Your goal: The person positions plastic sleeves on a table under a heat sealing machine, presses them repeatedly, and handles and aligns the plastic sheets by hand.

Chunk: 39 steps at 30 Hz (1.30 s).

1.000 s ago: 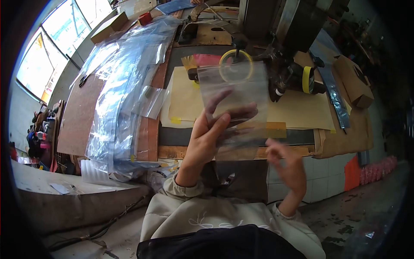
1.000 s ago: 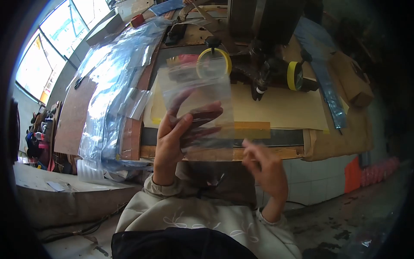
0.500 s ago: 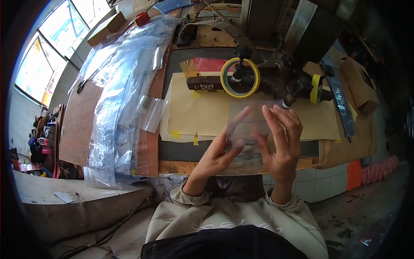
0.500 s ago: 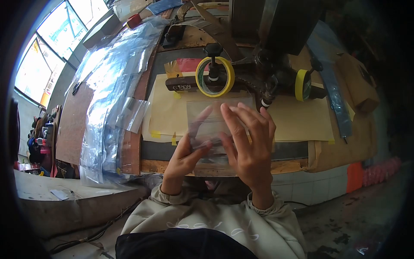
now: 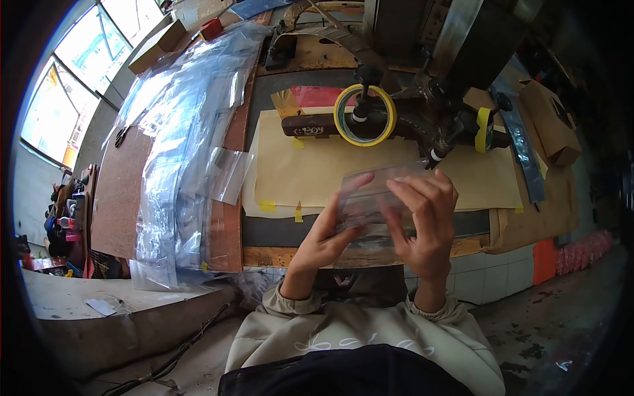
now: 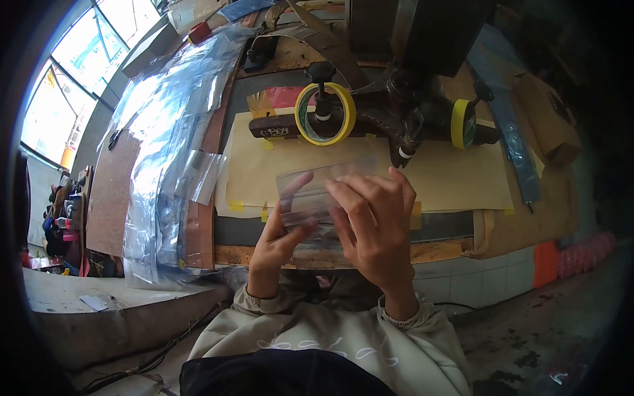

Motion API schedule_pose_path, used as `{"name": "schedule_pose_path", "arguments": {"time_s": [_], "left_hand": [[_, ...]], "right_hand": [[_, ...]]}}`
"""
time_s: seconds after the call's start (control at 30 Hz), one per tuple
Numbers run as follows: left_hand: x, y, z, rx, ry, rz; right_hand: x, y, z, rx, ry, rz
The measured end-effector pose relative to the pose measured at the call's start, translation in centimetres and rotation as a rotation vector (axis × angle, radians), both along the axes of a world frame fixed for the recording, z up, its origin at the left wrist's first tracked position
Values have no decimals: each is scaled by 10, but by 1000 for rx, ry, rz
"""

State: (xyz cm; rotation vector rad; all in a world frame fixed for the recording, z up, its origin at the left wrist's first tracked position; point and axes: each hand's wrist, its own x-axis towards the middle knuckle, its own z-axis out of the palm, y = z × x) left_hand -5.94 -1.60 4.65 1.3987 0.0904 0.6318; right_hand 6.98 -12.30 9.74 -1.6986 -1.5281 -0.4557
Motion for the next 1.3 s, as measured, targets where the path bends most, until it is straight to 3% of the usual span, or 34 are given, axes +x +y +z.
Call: {"name": "schedule_pose_path", "arguments": {"time_s": [0.17,0.3,0.4,0.5,0.6,0.73,0.9,1.1,1.2,1.3], "left_hand": [[-3,-2,-6,-73,-18,-11],[-1,4,2,200,-26,0],[-1,8,-4,167,-26,-28],[1,2,6,-86,-62,-3],[0,2,10,-166,-29,-33],[0,9,5,-91,-2,-72],[2,4,15,-263,-19,-71],[6,1,13,-234,-202,-98],[3,6,12,-602,-322,-345],[4,6,17,-679,-216,-226]], "right_hand": [[-1,-1,-2,7,-1,23],[-2,-1,0,18,24,27],[-1,2,-1,-11,5,37],[-1,2,0,-38,-3,52],[-1,2,-4,-28,2,61],[-3,4,-5,-18,28,71],[-6,7,-4,-2,30,58],[-4,4,-5,-12,11,69],[-2,3,-8,-10,2,66],[-3,4,-11,24,-24,56]]}}
